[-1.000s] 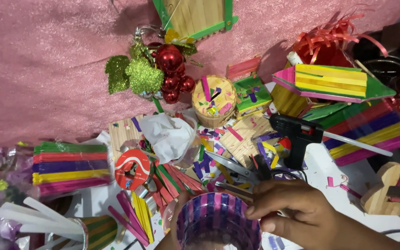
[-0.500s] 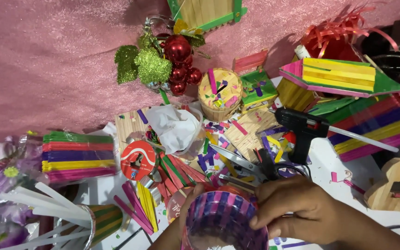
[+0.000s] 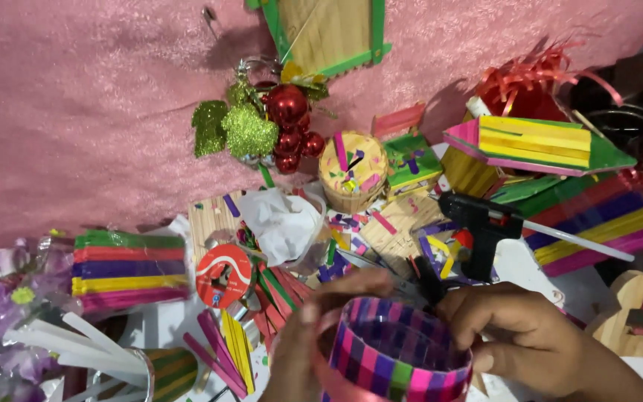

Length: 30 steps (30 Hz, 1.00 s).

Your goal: Decorating a cylindrical container by gluing colored sticks and wrapping a red ribbon around it.

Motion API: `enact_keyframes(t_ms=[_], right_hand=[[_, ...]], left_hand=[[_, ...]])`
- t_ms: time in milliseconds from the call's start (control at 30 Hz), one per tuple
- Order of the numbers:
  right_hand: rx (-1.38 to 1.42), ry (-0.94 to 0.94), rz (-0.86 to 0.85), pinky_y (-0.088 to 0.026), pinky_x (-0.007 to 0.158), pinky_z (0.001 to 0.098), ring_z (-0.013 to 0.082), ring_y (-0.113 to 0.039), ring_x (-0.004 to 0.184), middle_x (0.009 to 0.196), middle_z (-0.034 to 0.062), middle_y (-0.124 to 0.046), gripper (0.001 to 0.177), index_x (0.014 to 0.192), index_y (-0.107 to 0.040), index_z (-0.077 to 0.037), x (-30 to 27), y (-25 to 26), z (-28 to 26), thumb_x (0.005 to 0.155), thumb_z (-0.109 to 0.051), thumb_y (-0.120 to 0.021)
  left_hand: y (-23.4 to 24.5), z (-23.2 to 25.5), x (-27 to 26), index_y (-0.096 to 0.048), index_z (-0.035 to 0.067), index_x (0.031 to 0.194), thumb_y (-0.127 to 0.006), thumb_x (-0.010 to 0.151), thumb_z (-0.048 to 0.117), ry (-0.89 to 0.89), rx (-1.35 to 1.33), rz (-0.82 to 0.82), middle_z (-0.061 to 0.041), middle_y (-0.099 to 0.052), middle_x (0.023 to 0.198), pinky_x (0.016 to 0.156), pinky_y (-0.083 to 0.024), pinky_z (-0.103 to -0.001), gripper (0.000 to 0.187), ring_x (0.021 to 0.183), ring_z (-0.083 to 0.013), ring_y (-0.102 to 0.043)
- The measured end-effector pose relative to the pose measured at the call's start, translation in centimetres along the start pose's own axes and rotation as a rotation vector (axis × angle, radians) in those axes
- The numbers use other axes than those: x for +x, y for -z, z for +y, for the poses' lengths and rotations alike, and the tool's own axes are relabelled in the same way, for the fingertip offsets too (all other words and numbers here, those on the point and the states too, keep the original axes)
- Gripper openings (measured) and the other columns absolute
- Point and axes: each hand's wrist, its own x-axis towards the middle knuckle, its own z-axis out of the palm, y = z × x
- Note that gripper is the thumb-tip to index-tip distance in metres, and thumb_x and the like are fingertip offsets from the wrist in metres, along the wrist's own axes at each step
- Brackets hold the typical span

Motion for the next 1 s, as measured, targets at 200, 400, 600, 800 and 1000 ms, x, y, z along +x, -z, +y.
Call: enact_keyframes(t_ms=[200, 400, 600, 800, 1000], right_hand=[[-0.173, -0.057, -0.072, -0.054, 0.066, 0.0329, 0.0213, -0.067, 0.075, 0.088, 0.0065, -0.071, 0.017, 0.098, -0.071, -0.008, 0.9, 0.0, -0.2, 0.099, -0.023, -0.064], [-0.33, -0.09, -0.041, -0.055, 0.066, 0.0306, 0.0166, -0.07, 0.073, 0.085, 0.0023, -0.073, 0.014, 0.098, -0.072, -0.011, 1.1, 0.1, 0.4, 0.097, -0.024, -0.066], [-0.466, -0.128, -0.045, -0.057, 0.07, 0.0316, 0.0166, -0.074, 0.08, 0.091, 0.0019, -0.076, 0.019, 0.103, -0.075, -0.012, 0.9, 0.1, 0.8, 0.096, -0.027, -0.065], [-0.516, -0.133, -0.025, -0.059, 0.067, 0.0304, 0.0155, -0.077, 0.079, 0.09, 0.0017, -0.079, 0.023, 0.105, -0.077, -0.013, 1.5, -0.2, 0.7, 0.097, -0.028, -0.062], [-0.733, -0.115, 0.083, -0.052, 0.063, 0.0259, 0.0114, -0.069, 0.068, 0.089, -0.0008, -0.076, 0.028, 0.119, -0.075, -0.015, 1.9, -0.2, 0.8, 0.096, -0.024, -0.061]], left_hand=[[0.2, 3.6, 6.4, -0.058, -0.008, 0.134, -0.059, 0.112, 0.054, -0.359, 0.185, -0.238, -0.027, -0.057, 0.143, 0.119, -0.045, -0.051, 0.066, 0.142, -0.0414, -0.053], [0.0, 4.8, 6.5, -0.063, 0.003, 0.13, -0.055, 0.108, 0.054, -0.453, 0.584, -0.109, -0.02, -0.064, 0.138, 0.121, -0.044, -0.052, 0.056, 0.141, -0.0385, -0.057], [-0.3, 5.4, 6.7, -0.071, 0.012, 0.12, -0.071, 0.091, 0.04, -0.508, 1.057, -0.169, -0.007, -0.073, 0.121, 0.11, -0.05, -0.049, 0.039, 0.129, -0.0302, -0.064], [0.8, 4.3, 7.6, -0.075, 0.007, 0.097, -0.076, 0.089, 0.029, -0.562, 1.005, -0.24, -0.009, -0.07, 0.093, 0.111, -0.049, -0.047, 0.024, 0.099, -0.0247, -0.071], [1.8, 3.3, 8.6, -0.071, 0.007, 0.1, -0.087, 0.083, 0.021, -0.774, 1.17, -0.276, -0.007, -0.069, 0.095, 0.083, -0.057, -0.038, 0.028, 0.091, -0.0259, -0.065]])
